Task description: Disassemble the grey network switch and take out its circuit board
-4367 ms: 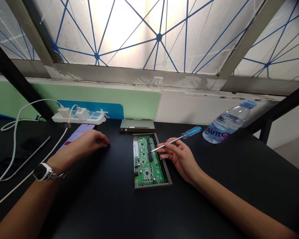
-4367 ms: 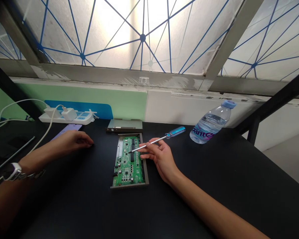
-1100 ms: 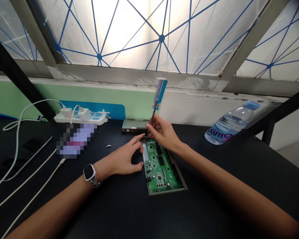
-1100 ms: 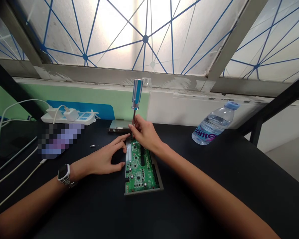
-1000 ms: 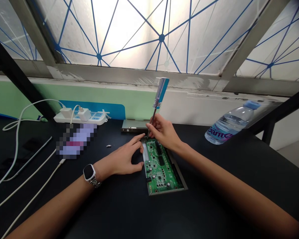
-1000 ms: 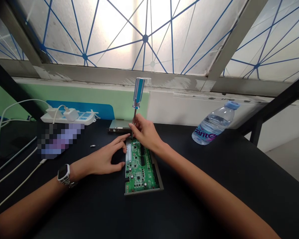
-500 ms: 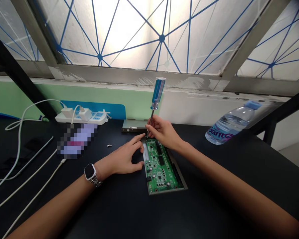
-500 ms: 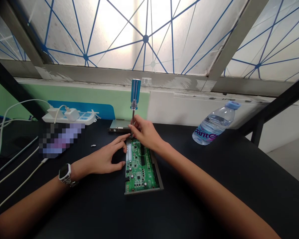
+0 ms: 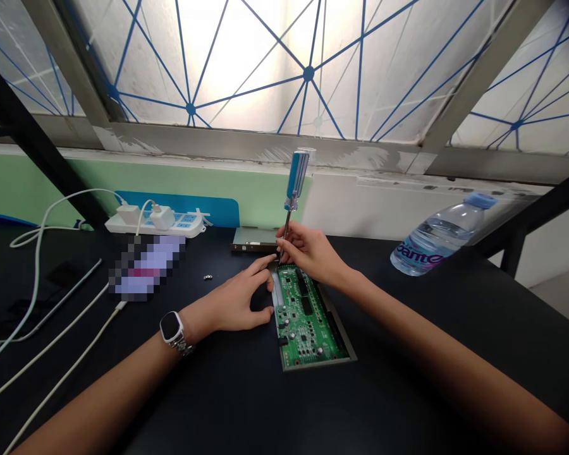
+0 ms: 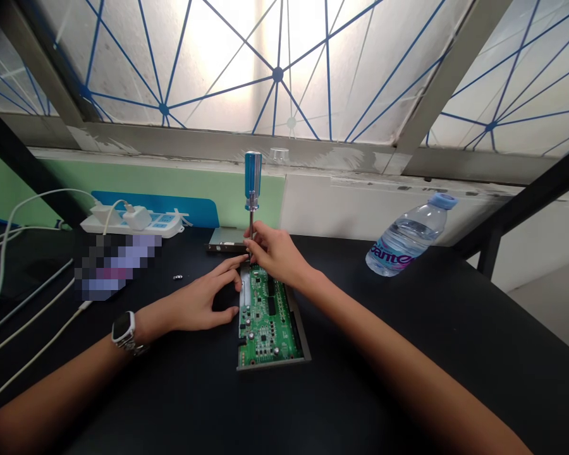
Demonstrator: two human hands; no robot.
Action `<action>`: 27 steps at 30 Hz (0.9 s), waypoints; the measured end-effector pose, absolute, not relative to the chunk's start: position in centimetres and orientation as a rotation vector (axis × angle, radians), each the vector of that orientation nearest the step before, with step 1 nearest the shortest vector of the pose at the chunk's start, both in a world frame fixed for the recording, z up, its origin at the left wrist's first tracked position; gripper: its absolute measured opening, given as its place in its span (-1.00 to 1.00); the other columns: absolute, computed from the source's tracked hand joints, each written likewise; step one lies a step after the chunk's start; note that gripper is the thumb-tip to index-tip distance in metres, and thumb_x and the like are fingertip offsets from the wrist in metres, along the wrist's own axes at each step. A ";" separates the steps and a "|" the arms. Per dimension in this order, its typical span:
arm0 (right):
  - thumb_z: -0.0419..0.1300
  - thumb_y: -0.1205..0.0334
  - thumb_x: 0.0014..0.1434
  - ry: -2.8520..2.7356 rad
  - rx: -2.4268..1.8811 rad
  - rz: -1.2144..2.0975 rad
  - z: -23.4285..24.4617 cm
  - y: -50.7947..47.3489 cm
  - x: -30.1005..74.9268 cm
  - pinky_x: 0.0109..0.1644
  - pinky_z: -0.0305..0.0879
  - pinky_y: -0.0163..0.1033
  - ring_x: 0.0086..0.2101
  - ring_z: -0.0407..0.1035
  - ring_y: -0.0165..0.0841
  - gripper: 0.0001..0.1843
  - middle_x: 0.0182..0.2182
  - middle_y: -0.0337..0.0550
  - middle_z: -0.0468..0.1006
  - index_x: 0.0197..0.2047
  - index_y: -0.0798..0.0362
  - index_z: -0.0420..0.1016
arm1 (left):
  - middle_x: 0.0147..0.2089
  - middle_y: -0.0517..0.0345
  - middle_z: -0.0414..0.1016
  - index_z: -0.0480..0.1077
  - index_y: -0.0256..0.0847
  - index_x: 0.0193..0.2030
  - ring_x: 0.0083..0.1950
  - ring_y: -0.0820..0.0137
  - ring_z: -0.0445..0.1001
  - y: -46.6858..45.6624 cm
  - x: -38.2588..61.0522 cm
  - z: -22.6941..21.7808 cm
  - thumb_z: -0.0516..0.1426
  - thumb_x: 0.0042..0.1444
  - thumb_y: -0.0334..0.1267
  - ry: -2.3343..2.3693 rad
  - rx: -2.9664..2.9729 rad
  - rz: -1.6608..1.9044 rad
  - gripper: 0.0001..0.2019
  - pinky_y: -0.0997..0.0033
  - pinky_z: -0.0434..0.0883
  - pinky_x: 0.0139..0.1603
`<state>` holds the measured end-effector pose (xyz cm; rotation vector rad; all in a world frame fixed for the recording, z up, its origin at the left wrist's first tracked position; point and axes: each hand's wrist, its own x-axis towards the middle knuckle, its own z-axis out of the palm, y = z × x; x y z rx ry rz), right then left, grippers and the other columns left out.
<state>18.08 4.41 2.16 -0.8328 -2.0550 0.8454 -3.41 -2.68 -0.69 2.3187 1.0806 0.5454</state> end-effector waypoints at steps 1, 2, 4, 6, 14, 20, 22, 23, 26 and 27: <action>0.14 0.16 0.38 -2.053 -0.829 0.854 2.2 4.4 18.1 -0.26 0.49 -0.16 -0.45 0.53 -0.33 -0.87 -0.45 -0.25 0.52 -0.08 0.01 0.41 | 0.60 -0.03 -0.08 0.33 -0.08 -0.08 0.50 -0.08 0.20 -2.7 -3.4 -0.7 0.24 0.13 -0.24 1.078 2.320 0.548 -0.76 -0.06 0.34 0.37; 0.13 0.16 0.39 -2.051 -0.827 0.865 2.1 4.4 18.1 -0.25 0.49 -0.16 -0.44 0.54 -0.33 -0.86 -0.44 -0.24 0.52 -0.07 0.01 0.42 | 0.60 -0.03 -0.08 0.33 -0.09 -0.07 0.50 -0.08 0.20 -2.7 -3.4 -0.7 0.24 0.13 -0.23 1.076 2.319 0.549 -0.76 -0.06 0.35 0.36; 0.12 0.16 0.39 -2.052 -0.829 0.885 2.1 4.3 18.0 -0.25 0.50 -0.17 -0.43 0.55 -0.33 -0.84 -0.40 -0.21 0.55 -0.05 0.03 0.43 | 0.61 -0.03 -0.09 0.33 -0.09 -0.07 0.49 -0.09 0.22 -2.7 -3.4 -0.7 0.24 0.14 -0.23 1.077 2.317 0.547 -0.76 -0.06 0.37 0.35; 0.12 0.15 0.38 -2.048 -0.846 0.890 2.2 4.1 17.9 -0.28 0.49 -0.19 -0.43 0.56 -0.33 -0.82 -0.37 -0.18 0.57 -0.03 0.04 0.43 | 0.60 -0.03 -0.08 0.33 -0.09 -0.08 0.48 -0.10 0.23 -2.7 -3.4 -0.6 0.24 0.14 -0.22 1.080 2.315 0.547 -0.76 -0.07 0.37 0.34; 0.28 -0.12 0.28 -1.724 -0.841 0.987 4.8 4.2 16.6 -0.50 0.41 -0.24 -0.63 0.48 -0.42 -0.56 -0.24 -0.16 0.64 -0.01 -0.06 0.22 | 0.61 -0.02 -0.11 0.29 -0.08 -0.10 0.50 -0.05 0.19 -2.6 -3.3 -0.8 0.24 0.13 -0.26 1.086 2.321 0.526 -0.76 -0.05 0.35 0.35; 0.33 -0.20 0.21 -1.587 -0.791 1.071 5.6 4.3 15.8 -0.60 0.32 -0.32 -0.64 0.51 -0.38 -0.49 -0.37 -0.25 0.64 -0.13 -0.09 0.14 | 0.60 -0.05 -0.09 0.27 -0.09 -0.13 0.50 -0.07 0.18 -2.5 -3.3 -1.0 0.23 0.13 -0.24 1.084 2.327 0.526 -0.77 -0.07 0.37 0.32; 0.34 -0.22 0.18 -1.574 -0.779 1.052 5.5 4.2 15.7 -0.63 0.29 -0.34 -0.65 0.50 -0.38 -0.46 -0.40 -0.27 0.63 -0.15 -0.09 0.13 | 0.60 -0.06 -0.10 0.27 -0.09 -0.13 0.49 -0.08 0.21 -2.5 -3.3 -0.9 0.23 0.13 -0.24 1.092 2.323 0.520 -0.77 -0.09 0.36 0.32; 0.35 -0.23 0.16 -1.572 -0.774 1.036 5.5 4.1 15.8 -0.64 0.28 -0.35 -0.65 0.50 -0.39 -0.45 -0.42 -0.27 0.63 -0.16 -0.09 0.14 | 0.60 -0.06 -0.10 0.27 -0.10 -0.13 0.48 -0.09 0.21 -2.5 -3.3 -0.9 0.23 0.13 -0.24 1.097 2.322 0.516 -0.77 -0.11 0.35 0.33; 0.37 -0.23 0.13 -1.573 -0.780 0.963 5.6 3.9 15.8 -0.68 0.22 -0.37 -0.65 0.50 -0.37 -0.45 -0.44 -0.25 0.63 -0.19 -0.07 0.17 | 0.60 -0.05 -0.09 0.28 -0.10 -0.14 0.50 -0.09 0.19 -2.5 -3.2 -0.8 0.23 0.12 -0.26 1.100 2.322 0.516 -0.77 -0.12 0.32 0.36; 0.38 -0.23 0.12 -1.573 -0.789 0.940 5.6 3.9 15.8 -0.69 0.21 -0.37 -0.65 0.51 -0.37 -0.45 -0.44 -0.24 0.63 -0.21 -0.06 0.18 | 0.60 -0.04 -0.08 0.28 -0.10 -0.14 0.50 -0.08 0.19 -2.5 -3.2 -0.7 0.23 0.12 -0.27 1.100 2.320 0.518 -0.77 -0.12 0.32 0.37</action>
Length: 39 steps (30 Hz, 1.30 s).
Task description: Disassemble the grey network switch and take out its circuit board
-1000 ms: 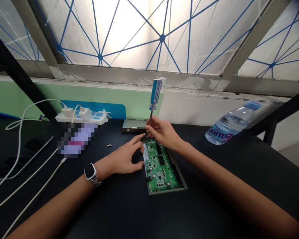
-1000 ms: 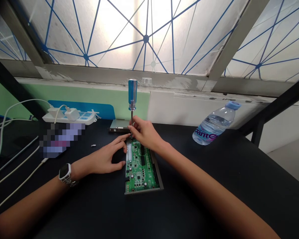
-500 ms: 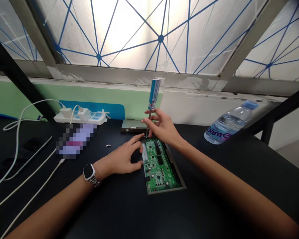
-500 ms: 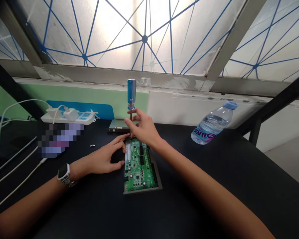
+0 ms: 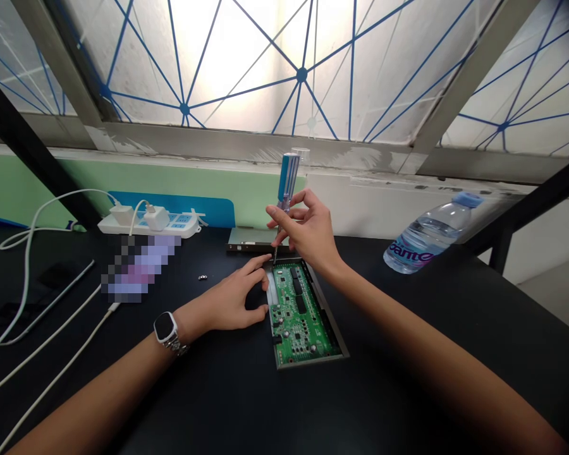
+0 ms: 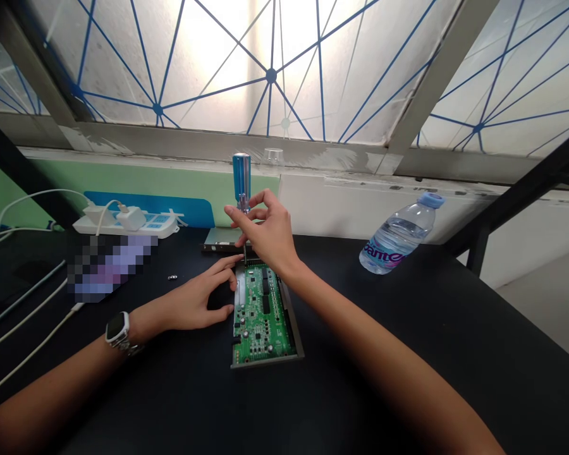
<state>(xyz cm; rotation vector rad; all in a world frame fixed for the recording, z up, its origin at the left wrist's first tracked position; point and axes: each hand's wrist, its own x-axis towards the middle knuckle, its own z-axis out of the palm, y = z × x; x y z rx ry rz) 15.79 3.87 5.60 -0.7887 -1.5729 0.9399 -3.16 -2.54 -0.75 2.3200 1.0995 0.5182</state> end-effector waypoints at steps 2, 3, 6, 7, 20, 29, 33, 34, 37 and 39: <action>0.39 -0.21 0.12 -1.576 -0.807 0.903 5.7 3.8 15.8 -0.71 0.18 -0.38 -0.63 0.52 -0.35 -0.46 -0.46 -0.23 0.62 -0.23 -0.05 0.19 | 0.60 -0.02 -0.08 0.28 -0.09 -0.13 0.50 -0.07 0.19 -2.6 -3.1 -0.7 0.23 0.13 -0.27 1.099 2.317 0.520 -0.78 -0.12 0.32 0.36; 0.39 -0.20 0.12 -1.581 -0.813 0.887 5.7 3.8 15.8 -0.70 0.19 -0.38 -0.63 0.52 -0.35 -0.47 -0.47 -0.23 0.61 -0.25 -0.05 0.19 | 0.60 -0.02 -0.08 0.29 -0.09 -0.13 0.50 -0.08 0.18 -2.7 -3.1 -0.6 0.23 0.14 -0.26 1.101 2.316 0.519 -0.78 -0.13 0.32 0.36; 0.38 -0.17 0.14 -1.602 -0.813 0.853 5.8 3.9 15.9 -0.65 0.26 -0.36 -0.62 0.51 -0.36 -0.50 -0.51 -0.26 0.58 -0.28 -0.05 0.20 | 0.60 -0.04 -0.07 0.29 -0.10 -0.13 0.52 -0.08 0.15 -2.9 -2.9 -0.4 0.21 0.20 -0.20 1.133 2.294 0.509 -0.82 -0.17 0.32 0.36; 0.38 -0.17 0.15 -1.610 -0.808 0.849 5.8 3.9 15.9 -0.64 0.28 -0.36 -0.62 0.51 -0.37 -0.51 -0.51 -0.26 0.57 -0.28 -0.05 0.20 | 0.60 -0.05 -0.07 0.29 -0.10 -0.14 0.51 -0.07 0.16 -2.9 -2.8 -0.3 0.20 0.23 -0.15 1.149 2.281 0.507 -0.82 -0.18 0.32 0.35; 0.26 -0.22 0.26 -1.696 -0.642 0.966 5.4 4.3 15.8 -0.63 0.25 -0.38 -0.66 0.30 -0.53 -0.56 -0.47 -0.36 0.52 -0.22 -0.07 0.21 | 0.42 -0.16 0.31 0.27 -0.10 -0.17 0.52 -0.03 0.15 -2.8 -2.2 -1.1 0.21 0.24 -0.04 1.190 2.358 0.522 -0.75 -0.14 0.24 0.43; 0.26 -0.22 0.27 -1.670 -0.585 1.033 5.2 4.1 15.8 -0.62 0.23 -0.36 -0.67 0.27 -0.54 -0.56 -0.48 -0.39 0.49 -0.22 -0.08 0.19 | 0.22 -0.01 0.47 0.39 -0.12 -0.20 0.26 0.14 0.41 -1.9 -2.2 -1.5 -0.01 0.43 -0.23 1.150 2.386 0.670 -0.80 0.04 0.38 0.30; 0.25 -0.25 0.26 -1.697 -0.599 1.064 5.3 4.1 16.0 -0.59 0.20 -0.37 -0.66 0.23 -0.55 -0.54 -0.47 -0.41 0.48 -0.21 -0.09 0.17 | 0.19 0.01 0.49 0.38 -0.13 -0.19 0.20 0.15 0.43 -1.6 -2.2 -1.8 0.00 0.43 -0.23 1.153 2.399 0.685 -0.82 0.03 0.38 0.27; 0.25 -0.25 0.26 -1.704 -0.592 1.070 5.3 4.1 16.0 -0.59 0.19 -0.37 -0.65 0.22 -0.56 -0.54 -0.47 -0.41 0.47 -0.21 -0.10 0.17 | 0.19 0.01 0.49 0.38 -0.12 -0.19 0.19 0.15 0.43 -1.5 -2.3 -1.9 0.00 0.43 -0.23 1.152 2.402 0.690 -0.82 0.02 0.38 0.26; 0.24 -0.22 0.29 -1.714 -0.557 1.086 5.2 4.2 16.0 -0.59 0.16 -0.37 -0.65 0.18 -0.57 -0.57 -0.47 -0.42 0.45 -0.20 -0.10 0.17 | 0.18 0.02 0.50 0.38 -0.12 -0.20 0.19 0.15 0.44 -1.5 -2.3 -2.0 0.00 0.43 -0.23 1.148 2.403 0.698 -0.82 0.03 0.37 0.25; 0.23 -0.18 0.32 -1.724 -0.524 1.096 5.1 4.3 16.1 -0.58 0.16 -0.37 -0.65 0.17 -0.57 -0.60 -0.48 -0.43 0.43 -0.19 -0.09 0.18 | 0.18 0.02 0.51 0.38 -0.12 -0.20 0.19 0.15 0.44 -1.4 -2.3 -2.0 0.00 0.43 -0.23 1.148 2.397 0.699 -0.82 0.04 0.37 0.25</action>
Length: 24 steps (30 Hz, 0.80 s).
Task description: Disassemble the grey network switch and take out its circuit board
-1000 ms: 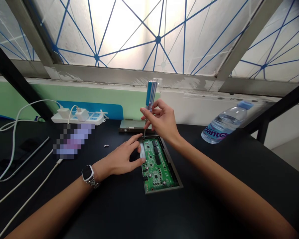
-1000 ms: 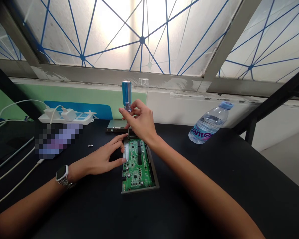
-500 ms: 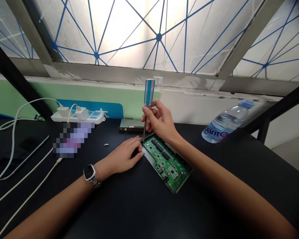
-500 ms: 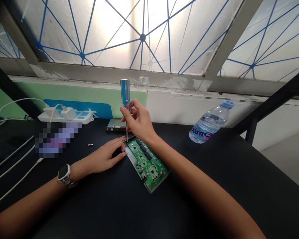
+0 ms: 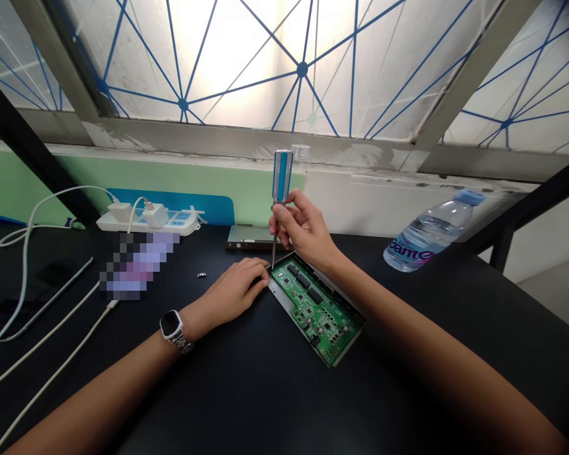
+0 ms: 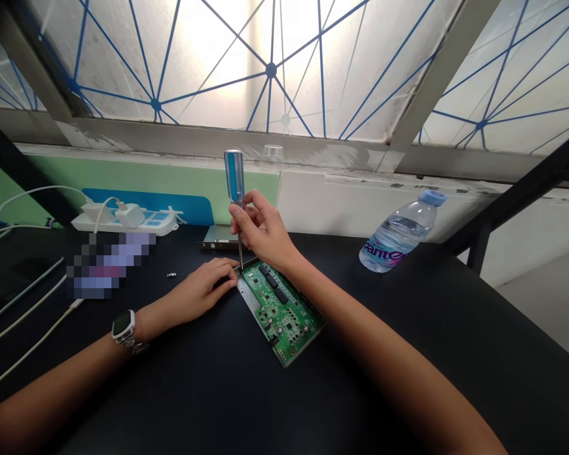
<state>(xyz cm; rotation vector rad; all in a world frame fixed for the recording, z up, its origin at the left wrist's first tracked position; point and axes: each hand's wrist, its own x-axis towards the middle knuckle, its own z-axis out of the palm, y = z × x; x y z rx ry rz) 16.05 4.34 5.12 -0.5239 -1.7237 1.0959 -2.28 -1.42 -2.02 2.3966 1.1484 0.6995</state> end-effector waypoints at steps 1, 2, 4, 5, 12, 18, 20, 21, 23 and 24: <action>0.22 -0.16 0.33 -1.728 -0.504 1.099 5.0 4.4 16.1 -0.58 0.15 -0.37 -0.65 0.16 -0.56 -0.62 -0.48 -0.42 0.43 -0.19 -0.09 0.19 | 0.18 0.02 0.51 0.38 -0.12 -0.21 0.19 0.15 0.44 -1.4 -2.3 -2.0 0.00 0.43 -0.23 1.150 2.394 0.700 -0.81 0.04 0.37 0.24; 0.22 -0.14 0.34 -1.733 -0.486 1.102 5.0 4.5 16.1 -0.58 0.15 -0.37 -0.65 0.16 -0.56 -0.64 -0.48 -0.42 0.42 -0.18 -0.09 0.20 | 0.18 0.02 0.51 0.38 -0.12 -0.21 0.19 0.15 0.44 -1.3 -2.3 -2.1 0.00 0.43 -0.23 1.151 2.393 0.699 -0.82 0.03 0.37 0.25; 0.20 -0.14 0.36 -1.738 -0.469 1.106 4.8 4.7 16.1 -0.59 0.14 -0.36 -0.64 0.15 -0.56 -0.65 -0.48 -0.42 0.42 -0.18 -0.09 0.21 | 0.19 0.03 0.51 0.37 -0.11 -0.20 0.20 0.15 0.44 -1.2 -2.3 -2.1 0.00 0.43 -0.23 1.154 2.396 0.695 -0.82 0.03 0.36 0.25; 0.19 -0.15 0.36 -1.738 -0.471 1.109 4.7 4.8 16.2 -0.59 0.14 -0.36 -0.64 0.15 -0.55 -0.65 -0.48 -0.41 0.42 -0.18 -0.09 0.21 | 0.19 0.04 0.51 0.36 -0.11 -0.20 0.20 0.15 0.43 -1.2 -2.3 -2.2 0.00 0.43 -0.23 1.155 2.398 0.691 -0.82 0.03 0.36 0.26; 0.29 -0.26 0.22 -1.639 -0.624 1.113 4.9 4.4 16.0 -0.55 0.25 -0.32 -0.64 0.27 -0.50 -0.49 -0.47 -0.39 0.51 -0.11 -0.11 0.16 | 0.17 0.01 0.49 0.38 -0.12 -0.23 0.15 0.16 0.47 -1.3 -2.4 -2.0 0.04 0.39 -0.23 1.170 2.364 0.738 -0.84 0.10 0.41 0.15; 0.30 -0.26 0.21 -1.599 -0.656 1.034 4.8 4.2 15.6 -0.59 0.19 -0.30 -0.68 0.27 -0.51 -0.47 -0.45 -0.33 0.56 -0.26 -0.09 0.11 | -0.10 0.06 0.57 0.41 -0.14 -0.07 -0.08 0.22 0.55 -0.9 -2.4 -2.2 0.20 0.29 -0.17 1.297 2.196 0.969 -0.85 0.23 0.48 -0.09; 0.26 -0.26 0.24 -1.595 -0.671 0.998 4.7 4.1 15.6 -0.59 0.17 -0.30 -0.68 0.24 -0.52 -0.49 -0.46 -0.35 0.54 -0.26 -0.09 0.11 | -0.10 0.08 0.60 0.46 -0.13 -0.03 -0.08 0.23 0.57 -0.6 -2.4 -2.3 0.17 0.33 -0.18 1.294 2.204 0.953 -0.85 0.23 0.48 -0.07; 0.25 -0.26 0.26 -1.593 -0.677 0.981 4.7 4.1 15.6 -0.59 0.17 -0.31 -0.68 0.22 -0.53 -0.50 -0.46 -0.36 0.52 -0.25 -0.10 0.11 | -0.10 0.08 0.61 0.48 -0.12 -0.03 -0.08 0.24 0.57 -0.5 -2.4 -2.4 0.14 0.35 -0.20 1.289 2.223 0.942 -0.85 0.23 0.48 -0.06; 0.24 -0.24 0.28 -1.594 -0.687 0.955 4.5 4.0 15.6 -0.56 0.17 -0.31 -0.65 0.20 -0.53 -0.53 -0.46 -0.37 0.49 -0.23 -0.10 0.12 | -0.13 0.08 0.62 0.52 -0.11 -0.03 -0.10 0.24 0.58 -0.3 -2.3 -2.5 0.09 0.38 -0.23 1.284 2.268 0.927 -0.82 0.23 0.48 -0.05; 0.24 -0.22 0.29 -1.596 -0.690 0.948 4.5 4.0 15.6 -0.54 0.18 -0.32 -0.63 0.20 -0.52 -0.55 -0.45 -0.37 0.47 -0.22 -0.10 0.13 | -0.13 0.08 0.62 0.52 -0.11 -0.02 -0.10 0.24 0.57 -0.2 -2.3 -2.6 0.07 0.39 -0.24 1.285 2.287 0.922 -0.80 0.23 0.48 -0.05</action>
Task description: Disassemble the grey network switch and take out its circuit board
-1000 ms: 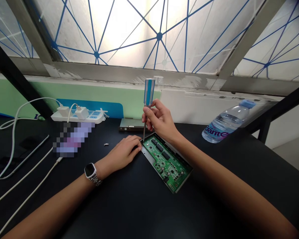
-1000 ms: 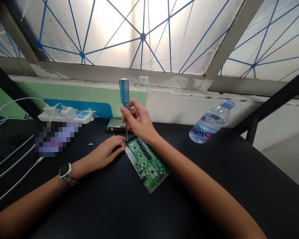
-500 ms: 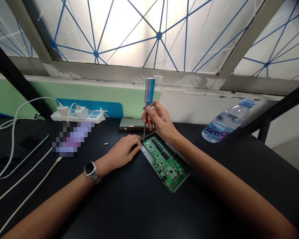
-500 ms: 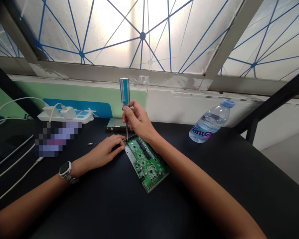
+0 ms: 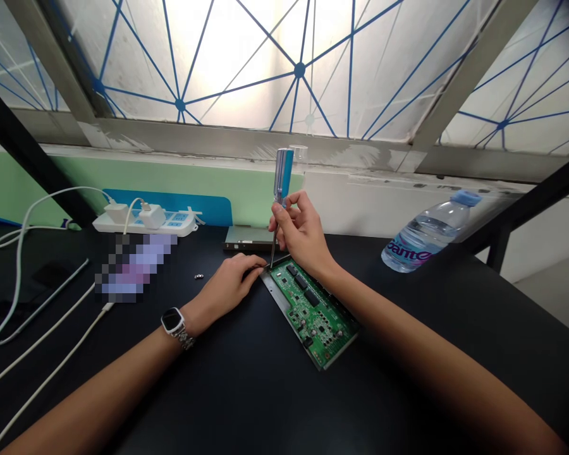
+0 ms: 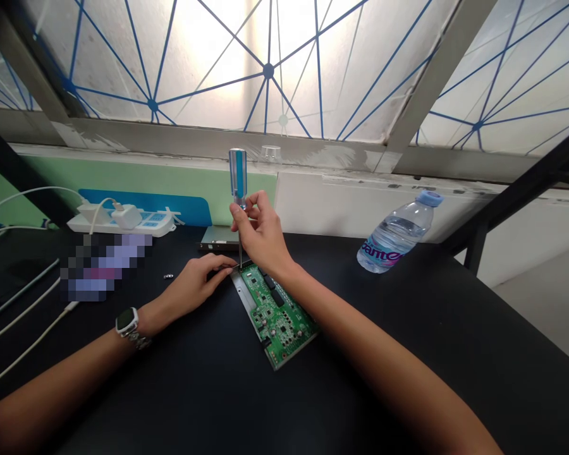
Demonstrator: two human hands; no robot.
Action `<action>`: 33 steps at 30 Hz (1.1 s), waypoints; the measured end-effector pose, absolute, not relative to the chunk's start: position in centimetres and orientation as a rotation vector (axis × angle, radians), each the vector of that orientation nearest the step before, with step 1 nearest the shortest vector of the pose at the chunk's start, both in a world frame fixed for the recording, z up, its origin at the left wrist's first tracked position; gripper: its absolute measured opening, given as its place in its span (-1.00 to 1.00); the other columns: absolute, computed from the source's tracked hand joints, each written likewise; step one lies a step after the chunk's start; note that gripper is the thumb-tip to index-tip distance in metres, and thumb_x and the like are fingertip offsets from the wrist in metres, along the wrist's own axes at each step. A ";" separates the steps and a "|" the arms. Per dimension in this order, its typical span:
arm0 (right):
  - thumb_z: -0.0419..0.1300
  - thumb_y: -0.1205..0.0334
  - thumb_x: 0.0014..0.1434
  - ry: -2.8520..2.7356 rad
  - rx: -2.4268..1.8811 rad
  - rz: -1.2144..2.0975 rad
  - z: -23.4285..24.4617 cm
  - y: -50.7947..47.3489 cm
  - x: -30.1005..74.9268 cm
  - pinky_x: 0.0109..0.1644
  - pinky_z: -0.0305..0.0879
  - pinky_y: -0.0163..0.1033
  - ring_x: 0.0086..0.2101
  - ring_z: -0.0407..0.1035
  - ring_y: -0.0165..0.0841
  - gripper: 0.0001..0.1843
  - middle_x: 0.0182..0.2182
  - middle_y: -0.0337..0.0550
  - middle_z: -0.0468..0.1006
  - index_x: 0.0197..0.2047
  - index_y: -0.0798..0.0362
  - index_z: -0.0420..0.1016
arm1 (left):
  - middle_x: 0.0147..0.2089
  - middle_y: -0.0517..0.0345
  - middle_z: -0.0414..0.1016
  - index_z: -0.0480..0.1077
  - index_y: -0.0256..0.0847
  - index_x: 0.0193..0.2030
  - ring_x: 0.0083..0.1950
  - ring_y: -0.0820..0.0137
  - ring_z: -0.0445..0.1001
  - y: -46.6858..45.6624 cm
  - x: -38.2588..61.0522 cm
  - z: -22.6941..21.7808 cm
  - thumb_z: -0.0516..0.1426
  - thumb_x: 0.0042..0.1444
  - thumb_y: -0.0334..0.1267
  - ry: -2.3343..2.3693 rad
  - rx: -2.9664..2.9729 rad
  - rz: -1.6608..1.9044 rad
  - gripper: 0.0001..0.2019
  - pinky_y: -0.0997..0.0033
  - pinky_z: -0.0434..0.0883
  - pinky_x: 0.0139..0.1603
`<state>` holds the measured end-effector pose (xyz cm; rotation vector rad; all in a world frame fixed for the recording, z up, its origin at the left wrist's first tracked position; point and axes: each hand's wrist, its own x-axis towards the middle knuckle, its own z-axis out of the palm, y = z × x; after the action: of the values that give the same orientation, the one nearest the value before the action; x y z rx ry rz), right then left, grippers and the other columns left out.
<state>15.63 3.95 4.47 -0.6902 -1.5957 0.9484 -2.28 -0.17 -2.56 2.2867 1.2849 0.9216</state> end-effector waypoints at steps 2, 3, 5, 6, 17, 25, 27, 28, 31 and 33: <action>0.20 -0.20 0.33 -1.601 -0.685 0.947 4.3 3.9 15.6 -0.50 0.21 -0.32 -0.58 0.21 -0.50 -0.59 -0.45 -0.37 0.43 -0.19 -0.10 0.15 | -0.10 0.05 0.61 0.53 -0.12 0.01 -0.08 0.23 0.57 0.0 -2.2 -2.5 0.05 0.40 -0.25 1.290 2.312 0.916 -0.77 0.23 0.48 -0.04; 0.17 -0.19 0.35 -1.605 -0.678 0.950 4.2 3.9 15.6 -0.48 0.22 -0.32 -0.56 0.22 -0.49 -0.62 -0.45 -0.37 0.42 -0.17 -0.11 0.16 | -0.08 0.03 0.61 0.53 -0.13 0.02 -0.07 0.23 0.56 0.0 -2.2 -2.5 0.04 0.41 -0.25 1.293 2.320 0.909 -0.76 0.22 0.48 -0.03; 0.12 -0.19 0.39 -1.624 -0.665 0.955 4.0 3.9 15.6 -0.46 0.24 -0.32 -0.53 0.23 -0.47 -0.65 -0.46 -0.36 0.39 -0.12 -0.11 0.19 | -0.06 0.01 0.60 0.54 -0.14 0.03 -0.05 0.21 0.56 0.2 -2.1 -2.4 0.03 0.41 -0.25 1.301 2.335 0.896 -0.75 0.20 0.48 0.00; 0.09 -0.20 0.40 -1.637 -0.663 0.951 3.9 4.0 15.6 -0.45 0.24 -0.31 -0.53 0.23 -0.46 -0.65 -0.46 -0.36 0.38 -0.10 -0.11 0.20 | -0.06 0.01 0.61 0.54 -0.14 0.04 -0.05 0.21 0.55 0.3 -2.1 -2.4 0.03 0.41 -0.25 1.304 2.342 0.892 -0.74 0.19 0.48 0.01; 0.23 -0.25 0.28 -1.617 -0.670 0.986 4.0 4.5 15.8 -0.51 0.28 -0.29 -0.60 0.25 -0.49 -0.54 -0.42 -0.35 0.47 -0.02 -0.12 0.20 | -0.03 0.08 0.67 0.58 -0.10 0.01 -0.02 0.19 0.58 2.6 -2.2 -2.6 0.06 0.39 -0.23 1.282 2.302 0.924 -0.74 0.14 0.46 0.12; 0.21 -0.21 0.30 -1.622 -0.638 0.994 3.7 4.8 16.0 -0.51 0.29 -0.29 -0.61 0.29 -0.51 -0.60 -0.38 -0.34 0.51 -0.13 -0.11 0.20 | 0.01 0.02 0.64 0.51 -0.16 0.06 0.02 0.18 0.59 2.5 -1.3 -2.0 0.10 0.35 -0.20 1.233 2.194 1.001 -0.76 0.17 0.48 0.07; 0.19 -0.20 0.33 -1.620 -0.633 0.991 3.5 4.9 16.0 -0.50 0.28 -0.30 -0.60 0.26 -0.52 -0.62 -0.39 -0.36 0.47 -0.10 -0.11 0.20 | 0.02 0.03 0.64 0.48 -0.17 0.08 0.02 0.19 0.59 2.7 -0.6 -1.7 0.09 0.37 -0.22 1.139 2.141 1.051 -0.76 0.21 0.49 0.05; 0.18 -0.19 0.34 -1.618 -0.628 0.995 3.5 4.9 16.0 -0.50 0.28 -0.30 -0.60 0.25 -0.52 -0.63 -0.39 -0.37 0.47 -0.09 -0.11 0.20 | 0.01 0.04 0.64 0.49 -0.17 0.06 0.02 0.20 0.59 2.8 -0.3 -1.6 0.08 0.38 -0.22 1.096 2.117 1.072 -0.77 0.23 0.49 0.04; 0.19 -0.15 0.35 -1.613 -0.621 1.023 3.4 4.9 16.2 -0.51 0.28 -0.31 -0.60 0.26 -0.52 -0.65 -0.37 -0.36 0.47 -0.07 -0.11 0.20 | -0.04 0.04 0.65 0.54 -0.21 0.00 0.00 0.19 0.59 3.2 0.4 -1.7 0.07 0.40 -0.23 1.009 2.048 1.121 -0.76 0.25 0.47 0.04; 0.23 -0.13 0.32 -1.619 -0.640 1.029 3.3 4.8 16.4 -0.51 0.32 -0.31 -0.58 0.31 -0.51 -0.64 -0.32 -0.32 0.50 -0.06 -0.11 0.22 | -0.05 0.05 0.66 0.57 -0.23 -0.02 0.00 0.19 0.59 3.3 0.5 -1.9 0.07 0.40 -0.21 0.985 2.006 1.139 -0.74 0.26 0.46 0.05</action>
<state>16.37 4.84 3.26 -0.6398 -1.6189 1.0291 0.50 3.27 -1.89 2.0063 0.9850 1.1388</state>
